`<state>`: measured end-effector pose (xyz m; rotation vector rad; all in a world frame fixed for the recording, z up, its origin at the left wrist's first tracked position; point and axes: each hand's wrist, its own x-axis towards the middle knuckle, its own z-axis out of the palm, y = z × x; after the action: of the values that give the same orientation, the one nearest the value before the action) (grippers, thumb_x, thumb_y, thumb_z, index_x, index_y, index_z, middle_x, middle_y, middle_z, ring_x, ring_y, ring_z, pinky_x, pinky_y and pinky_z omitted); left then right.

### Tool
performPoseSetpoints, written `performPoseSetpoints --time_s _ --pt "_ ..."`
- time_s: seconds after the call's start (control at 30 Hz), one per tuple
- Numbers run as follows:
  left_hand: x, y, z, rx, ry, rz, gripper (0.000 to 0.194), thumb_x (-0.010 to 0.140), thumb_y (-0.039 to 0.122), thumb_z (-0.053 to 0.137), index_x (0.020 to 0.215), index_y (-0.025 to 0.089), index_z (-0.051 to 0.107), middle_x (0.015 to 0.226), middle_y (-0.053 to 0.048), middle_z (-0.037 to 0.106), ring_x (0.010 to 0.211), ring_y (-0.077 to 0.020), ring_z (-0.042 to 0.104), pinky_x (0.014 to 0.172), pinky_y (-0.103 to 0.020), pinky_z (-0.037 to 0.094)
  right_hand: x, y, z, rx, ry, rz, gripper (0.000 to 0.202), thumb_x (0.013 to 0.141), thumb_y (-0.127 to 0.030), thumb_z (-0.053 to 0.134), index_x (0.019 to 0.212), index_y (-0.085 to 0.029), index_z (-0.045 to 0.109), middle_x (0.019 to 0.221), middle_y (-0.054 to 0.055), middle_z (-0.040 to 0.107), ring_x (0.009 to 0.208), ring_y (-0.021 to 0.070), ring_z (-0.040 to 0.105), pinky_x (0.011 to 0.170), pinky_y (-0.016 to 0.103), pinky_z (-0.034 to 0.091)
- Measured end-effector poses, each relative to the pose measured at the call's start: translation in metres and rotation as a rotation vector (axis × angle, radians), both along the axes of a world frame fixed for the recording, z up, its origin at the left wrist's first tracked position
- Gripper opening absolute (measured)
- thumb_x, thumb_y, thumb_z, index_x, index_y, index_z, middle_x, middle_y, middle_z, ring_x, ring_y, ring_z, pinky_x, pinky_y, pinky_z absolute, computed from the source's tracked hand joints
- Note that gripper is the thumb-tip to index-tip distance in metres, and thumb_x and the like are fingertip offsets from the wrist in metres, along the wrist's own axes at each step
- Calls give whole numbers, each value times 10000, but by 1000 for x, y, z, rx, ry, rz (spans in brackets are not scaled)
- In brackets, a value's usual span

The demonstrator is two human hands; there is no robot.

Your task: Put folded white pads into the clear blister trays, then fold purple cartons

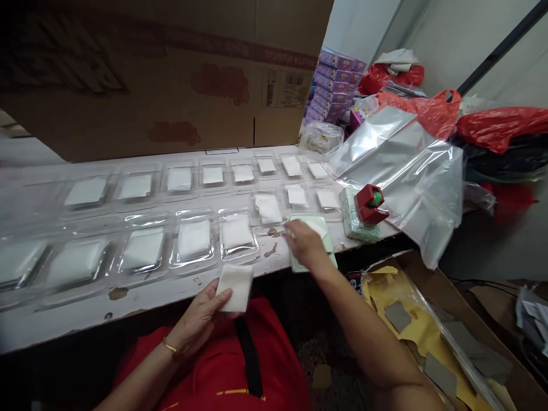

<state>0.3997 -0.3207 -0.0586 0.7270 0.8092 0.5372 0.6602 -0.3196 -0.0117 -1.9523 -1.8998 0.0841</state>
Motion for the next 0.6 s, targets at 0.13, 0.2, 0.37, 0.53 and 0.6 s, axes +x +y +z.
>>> performPoseSetpoints --time_s 0.13,0.2,0.37,0.53,0.6 --pt "-4 -2 -1 -12 18 33 446 744 314 596 1153 177 479 998 -85 614 738 -162 583 558 -277 526 81 12 -14 -236 -30 -331 308 717 -285 599 1000 -172 553 965 65 596 880 196 537 739 288 387" --pt "-6 -5 0 -13 22 50 456 734 316 605 1155 183 488 977 -77 626 719 -158 582 546 -272 522 103 18 -21 -352 2 -351 396 639 -305 656 1000 -177 555 924 47 604 810 180 549 671 262 386" --pt "-15 -13 5 -5 33 124 454 725 327 610 1146 190 506 974 -76 633 701 -157 580 541 -274 519 120 33 -30 -463 67 -293 407 560 -310 691 920 -157 580 754 14 599 649 136 540 546 219 367" --pt "-31 -22 7 -25 34 259 451 731 334 602 1155 218 501 1011 -69 628 744 -172 589 576 -292 522 125 40 -28 -519 51 -181 246 532 -350 678 664 -174 569 658 6 574 619 154 523 531 242 366" --pt "-38 -28 6 -25 24 325 440 739 332 594 1154 225 497 995 -63 631 738 -171 591 569 -290 520 123 35 -29 -485 53 -144 228 529 -367 659 617 -196 536 633 7 563 600 164 512 524 260 366"
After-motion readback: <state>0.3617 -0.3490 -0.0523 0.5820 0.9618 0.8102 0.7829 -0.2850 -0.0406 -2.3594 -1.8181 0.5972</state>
